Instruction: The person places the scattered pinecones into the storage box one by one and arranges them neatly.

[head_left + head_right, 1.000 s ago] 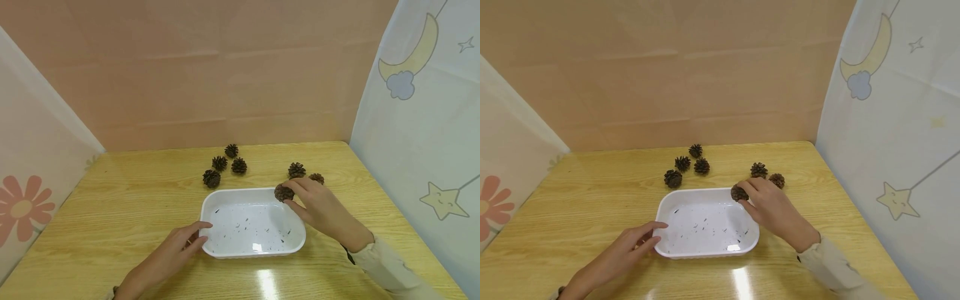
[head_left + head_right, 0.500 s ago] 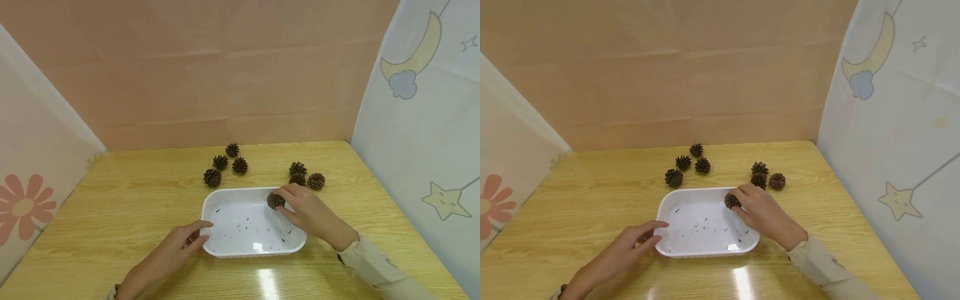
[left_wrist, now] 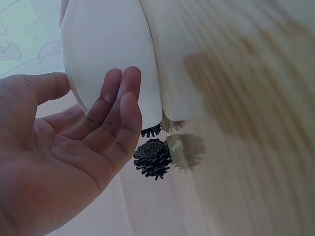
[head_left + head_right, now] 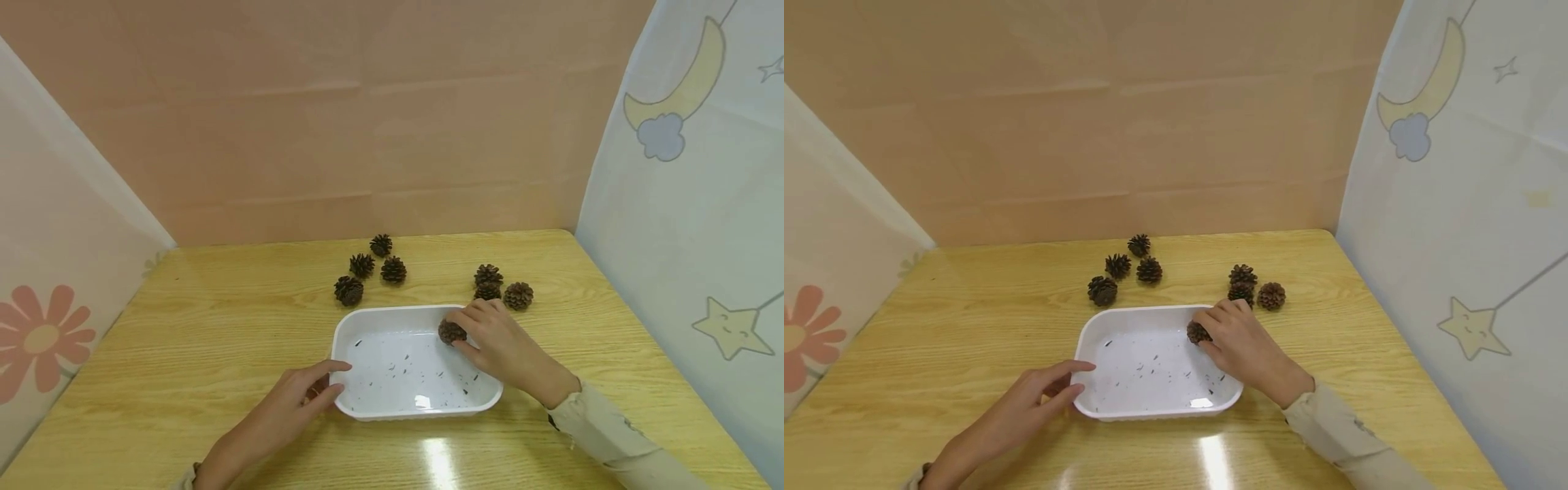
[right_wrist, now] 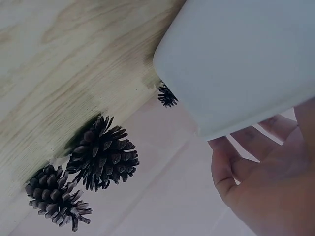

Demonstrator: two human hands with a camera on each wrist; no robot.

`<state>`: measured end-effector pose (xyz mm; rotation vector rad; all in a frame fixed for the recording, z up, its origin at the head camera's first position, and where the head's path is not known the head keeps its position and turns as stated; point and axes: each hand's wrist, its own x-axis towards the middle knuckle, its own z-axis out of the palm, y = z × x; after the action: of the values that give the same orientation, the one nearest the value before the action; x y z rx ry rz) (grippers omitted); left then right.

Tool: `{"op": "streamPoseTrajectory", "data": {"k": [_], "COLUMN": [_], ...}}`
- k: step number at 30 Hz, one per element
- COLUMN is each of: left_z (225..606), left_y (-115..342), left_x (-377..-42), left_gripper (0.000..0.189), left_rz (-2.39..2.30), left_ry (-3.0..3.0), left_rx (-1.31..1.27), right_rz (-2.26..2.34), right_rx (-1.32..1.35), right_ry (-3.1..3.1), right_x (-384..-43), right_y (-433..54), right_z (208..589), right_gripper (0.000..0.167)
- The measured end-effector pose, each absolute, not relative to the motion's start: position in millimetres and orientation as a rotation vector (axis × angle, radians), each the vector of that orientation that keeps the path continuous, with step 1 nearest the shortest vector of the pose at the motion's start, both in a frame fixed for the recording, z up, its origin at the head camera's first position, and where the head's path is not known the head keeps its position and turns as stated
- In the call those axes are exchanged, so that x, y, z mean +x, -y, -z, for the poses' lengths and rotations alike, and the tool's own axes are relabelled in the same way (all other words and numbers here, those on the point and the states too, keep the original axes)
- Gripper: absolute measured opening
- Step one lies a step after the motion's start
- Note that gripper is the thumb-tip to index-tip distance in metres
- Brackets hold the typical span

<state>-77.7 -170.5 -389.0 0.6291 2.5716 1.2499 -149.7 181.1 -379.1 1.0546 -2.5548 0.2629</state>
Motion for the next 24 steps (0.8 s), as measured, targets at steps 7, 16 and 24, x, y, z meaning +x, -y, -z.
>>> {"op": "streamPoseTrajectory", "data": {"k": [7, 16, 24], "left_z": [388.7, 389.1, 390.6], "left_y": [169.8, 169.8, 169.4], "left_x": [-77.2, -77.8, -78.6], "left_gripper": [0.034, 0.033, 0.035], "left_rz": [-1.223, -1.221, -1.233], "left_ry": [-2.584, -2.593, -2.587], "left_rx": [0.599, 0.608, 0.622], "right_rz": [-0.159, -0.091, -0.09], "right_rx": [1.035, 1.016, 1.015], "right_ry": [2.585, 2.612, 2.537], "right_x": [-148.0, -142.8, -139.7], "right_y": [-178.4, -178.2, -186.9], "right_z": [381.1, 377.2, 371.6], "right_gripper": [0.039, 0.039, 0.036]}}
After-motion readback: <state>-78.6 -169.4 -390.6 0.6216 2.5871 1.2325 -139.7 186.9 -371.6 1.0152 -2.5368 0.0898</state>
